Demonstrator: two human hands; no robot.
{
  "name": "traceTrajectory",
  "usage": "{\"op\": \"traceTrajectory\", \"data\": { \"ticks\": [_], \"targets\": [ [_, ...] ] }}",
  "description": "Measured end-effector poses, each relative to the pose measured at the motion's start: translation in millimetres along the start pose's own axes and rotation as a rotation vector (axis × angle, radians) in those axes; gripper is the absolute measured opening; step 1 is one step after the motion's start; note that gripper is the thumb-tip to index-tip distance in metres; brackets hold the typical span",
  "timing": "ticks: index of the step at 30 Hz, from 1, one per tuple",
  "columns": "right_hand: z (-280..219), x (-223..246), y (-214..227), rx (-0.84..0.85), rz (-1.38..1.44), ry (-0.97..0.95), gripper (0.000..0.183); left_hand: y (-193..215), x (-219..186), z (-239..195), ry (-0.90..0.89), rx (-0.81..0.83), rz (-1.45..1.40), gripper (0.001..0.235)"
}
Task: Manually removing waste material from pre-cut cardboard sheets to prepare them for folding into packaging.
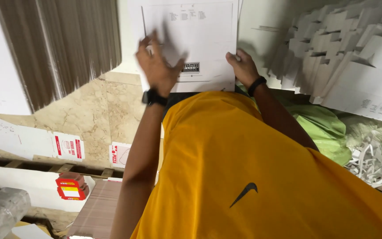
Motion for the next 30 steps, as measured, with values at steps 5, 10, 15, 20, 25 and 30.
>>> {"op": "traceTrajectory", "data": {
  "ticks": [5,10,15,20,25,30],
  "targets": [
    [11,-4,0,-0.223,-0.194,0.192,0.047,-41,-100,31,0.258,0.34,-0.199,0.14],
    [25,-24,-8,-0.346,-0.293,0.297,0.051,4,-149,49,0.433,0.637,0.006,0.143],
    [19,-16,-13,-0.378,-0.52,0.382,0.054,11,-156,51,0.534,0.708,0.014,0.143],
    [9,43,9,-0.158,-0.164,-0.016,0.052,1,-149,54,0.519,0.659,-0.044,0.144],
    [43,25,12,-0.272,-0.15,0.088,0.037,-19,-137,55,0.484,0.666,0.01,0.149],
    [41,36,-5,-0.334,-0.133,0.036,0.015,-39,-127,55,0.442,0.628,0.036,0.155]
  ]
}}
Point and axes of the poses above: each hand's wrist, its own z-axis towards the middle knuckle, its own y-axis out of the back of the hand, x = y × z, the point moved 1 cm from there along z, towards the middle knuckle, and after that the axes turned 6 degrees about y, right-handed, at the moved point
